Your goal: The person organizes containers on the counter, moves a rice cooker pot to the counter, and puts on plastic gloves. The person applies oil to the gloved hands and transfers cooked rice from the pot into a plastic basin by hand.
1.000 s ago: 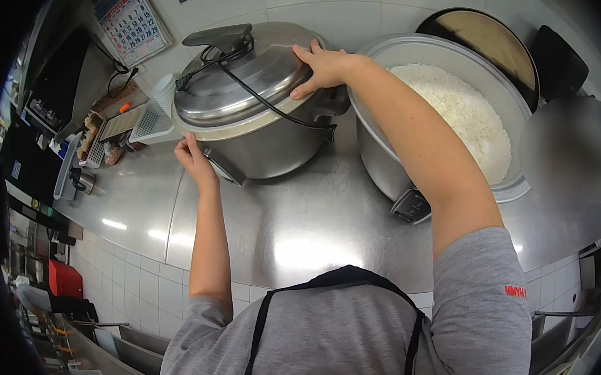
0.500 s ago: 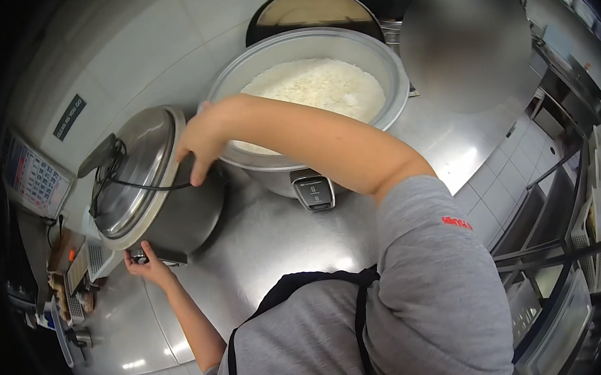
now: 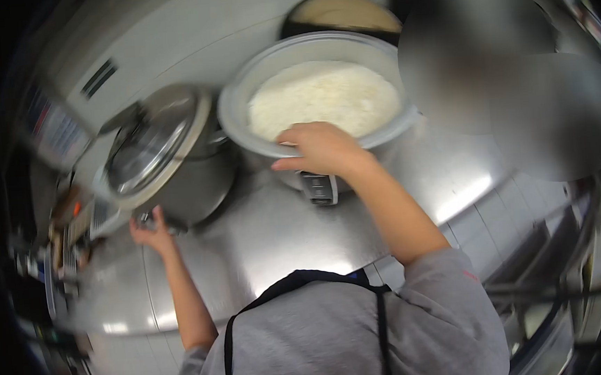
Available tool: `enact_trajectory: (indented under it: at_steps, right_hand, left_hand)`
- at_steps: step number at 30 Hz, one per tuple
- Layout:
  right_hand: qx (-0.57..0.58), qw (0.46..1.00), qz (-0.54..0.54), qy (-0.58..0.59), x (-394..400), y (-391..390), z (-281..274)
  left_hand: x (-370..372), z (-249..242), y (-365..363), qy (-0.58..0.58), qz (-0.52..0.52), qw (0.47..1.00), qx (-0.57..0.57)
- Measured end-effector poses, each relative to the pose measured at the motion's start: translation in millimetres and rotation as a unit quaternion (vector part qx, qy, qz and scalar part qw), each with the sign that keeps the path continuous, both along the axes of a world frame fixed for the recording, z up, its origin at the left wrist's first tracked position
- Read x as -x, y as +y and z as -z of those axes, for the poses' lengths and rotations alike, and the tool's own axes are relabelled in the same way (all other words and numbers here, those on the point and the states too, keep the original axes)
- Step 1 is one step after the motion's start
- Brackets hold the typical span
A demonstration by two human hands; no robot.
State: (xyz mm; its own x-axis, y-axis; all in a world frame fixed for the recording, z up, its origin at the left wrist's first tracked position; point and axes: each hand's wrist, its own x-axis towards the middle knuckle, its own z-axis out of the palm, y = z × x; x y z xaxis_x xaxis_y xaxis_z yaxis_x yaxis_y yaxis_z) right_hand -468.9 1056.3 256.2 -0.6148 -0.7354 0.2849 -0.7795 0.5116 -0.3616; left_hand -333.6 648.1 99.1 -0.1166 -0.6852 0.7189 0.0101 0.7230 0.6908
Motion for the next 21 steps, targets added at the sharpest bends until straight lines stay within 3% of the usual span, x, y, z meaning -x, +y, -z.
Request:
enact_trajectory:
  at_steps: [1, 3, 4, 6, 8, 11, 14, 17, 19, 21]
  right_hand:
    - [0.029, 1.000, -0.001, -0.003, -1.7, 0.9, 0.9]
    - [0.077, 0.996, -0.030, -0.032, -1.5, -0.3, -2.4]
    - [0.072, 0.996, -0.045, -0.034, -2.4, -0.9, -3.3]
    - [0.063, 0.994, -0.057, -0.075, -10.5, -0.7, -2.4]
    - [0.023, 0.998, -0.048, -0.022, -12.3, 0.4, -1.7]
    - [0.022, 0.997, -0.059, -0.052, -9.1, -0.5, -0.6]
    - [0.039, 0.997, -0.068, 0.007, -8.1, 0.4, 2.9]
    - [0.034, 0.997, -0.062, -0.020, -8.6, -2.1, 1.4]
    - [0.032, 0.998, -0.047, -0.019, -11.9, -4.7, 0.0]
    - [0.031, 0.998, -0.049, -0.021, -14.8, -2.0, -3.0]
  left_hand:
    - [-8.9, 10.3, 5.3, -0.090, -0.042, 0.995, 0.032]
    - [-25.0, 36.3, 34.3, -0.084, -0.009, 0.996, 0.004]
    - [-42.2, 52.3, 45.5, -0.173, -0.042, 0.983, 0.052]
    - [-77.4, 75.8, 75.5, -0.233, -0.001, 0.973, -0.008]
    - [-110.8, 70.5, 111.2, -0.290, -0.015, 0.951, -0.103]
    - [-163.8, 74.2, 141.2, -0.335, -0.072, 0.933, -0.111]
    - [-207.8, 76.6, 165.0, -0.351, -0.109, 0.921, -0.128]
    - [-232.2, 80.1, 175.9, -0.339, -0.087, 0.928, -0.131]
    - [-229.2, 79.6, 172.6, -0.331, -0.107, 0.933, -0.091]
    - [-204.0, 67.4, 166.8, -0.292, -0.050, 0.952, -0.078]
